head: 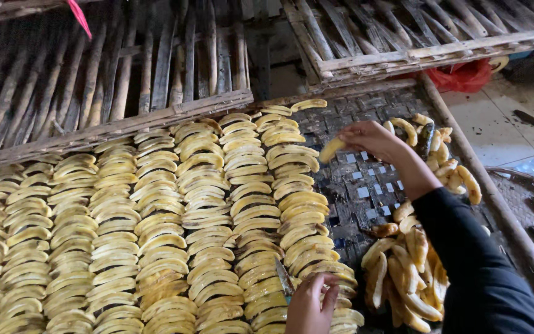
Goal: The person sits at a bamboo drying rack and arranges halved bananas in neat rows, picking pieces one at a time from a pile and placing them to fill gaps in the pattern. A small knife rests on the rack beside the work area.
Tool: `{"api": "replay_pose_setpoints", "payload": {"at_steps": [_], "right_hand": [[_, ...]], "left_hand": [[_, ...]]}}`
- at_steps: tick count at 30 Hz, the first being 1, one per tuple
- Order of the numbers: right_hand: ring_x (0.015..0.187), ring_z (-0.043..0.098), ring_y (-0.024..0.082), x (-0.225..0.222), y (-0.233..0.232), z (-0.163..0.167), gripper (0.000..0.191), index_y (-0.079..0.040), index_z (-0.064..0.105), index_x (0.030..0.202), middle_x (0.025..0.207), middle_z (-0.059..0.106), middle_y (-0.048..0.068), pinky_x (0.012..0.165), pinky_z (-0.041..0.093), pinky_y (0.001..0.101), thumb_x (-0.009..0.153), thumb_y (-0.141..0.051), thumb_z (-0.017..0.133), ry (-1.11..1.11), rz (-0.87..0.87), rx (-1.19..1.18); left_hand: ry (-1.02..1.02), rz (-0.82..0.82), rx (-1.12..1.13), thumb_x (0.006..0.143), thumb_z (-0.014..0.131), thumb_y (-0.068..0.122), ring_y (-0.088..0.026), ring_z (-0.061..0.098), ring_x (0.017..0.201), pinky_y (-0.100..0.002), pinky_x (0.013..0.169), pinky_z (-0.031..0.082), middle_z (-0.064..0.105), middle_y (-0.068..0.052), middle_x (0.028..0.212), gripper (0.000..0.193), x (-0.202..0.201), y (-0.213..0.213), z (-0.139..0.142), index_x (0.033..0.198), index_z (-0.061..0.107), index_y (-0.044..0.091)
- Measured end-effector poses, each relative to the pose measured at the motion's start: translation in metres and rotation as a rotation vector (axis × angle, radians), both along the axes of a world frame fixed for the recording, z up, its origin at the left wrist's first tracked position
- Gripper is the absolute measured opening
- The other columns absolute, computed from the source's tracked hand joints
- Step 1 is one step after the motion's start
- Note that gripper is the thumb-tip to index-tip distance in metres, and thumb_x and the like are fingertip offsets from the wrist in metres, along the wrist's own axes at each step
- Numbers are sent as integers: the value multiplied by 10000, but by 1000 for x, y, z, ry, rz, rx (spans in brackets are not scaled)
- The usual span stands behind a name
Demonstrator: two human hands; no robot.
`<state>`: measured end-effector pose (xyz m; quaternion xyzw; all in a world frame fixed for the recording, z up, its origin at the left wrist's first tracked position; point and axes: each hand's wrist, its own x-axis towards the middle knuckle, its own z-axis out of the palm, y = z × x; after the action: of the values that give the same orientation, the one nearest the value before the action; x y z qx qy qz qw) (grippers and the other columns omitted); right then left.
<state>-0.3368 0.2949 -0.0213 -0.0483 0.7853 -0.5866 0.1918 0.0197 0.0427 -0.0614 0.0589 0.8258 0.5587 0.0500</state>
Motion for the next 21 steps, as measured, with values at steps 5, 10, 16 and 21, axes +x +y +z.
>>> {"api": "replay_pose_setpoints", "payload": {"at_steps": [5, 10, 16, 21], "right_hand": [[688, 656, 106, -57, -78, -15, 239, 28, 723, 1107, 880, 730, 76, 617, 504, 233, 959, -160, 731, 157, -443, -357], [638, 662, 124, -74, -106, -14, 196, 63, 733, 1053, 798, 738, 71, 592, 511, 269, 945, -100, 734, 263, -491, -248], [808, 691, 274, -71, -106, -18, 522, 7, 648, 1058, 924, 720, 143, 688, 548, 382, 659, -113, 962, 978, -625, 463], [752, 654, 181, -54, -81, -24, 426, -45, 556, 1062, 915, 650, 89, 580, 576, 319, 766, -84, 860, 585, -767, 107]], "left_hand": [[53, -1, 16, 920, 721, 123, -241, 728, 851, -376, 761, 579, 755, -63, 984, 166, -3, -1, -10, 1086, 705, 124], [-1, -29, 30, 925, 712, 111, -244, 734, 859, -373, 774, 592, 749, -69, 982, 172, -3, -5, -13, 1095, 684, 116], [41, 43, 52, 926, 720, 108, -253, 746, 883, -373, 772, 602, 752, -89, 974, 137, 1, -8, -6, 1061, 697, 109], [-39, 13, -51, 937, 738, 180, -279, 716, 855, -406, 747, 557, 740, -107, 950, 157, -4, -6, 7, 1068, 696, 104]]}}
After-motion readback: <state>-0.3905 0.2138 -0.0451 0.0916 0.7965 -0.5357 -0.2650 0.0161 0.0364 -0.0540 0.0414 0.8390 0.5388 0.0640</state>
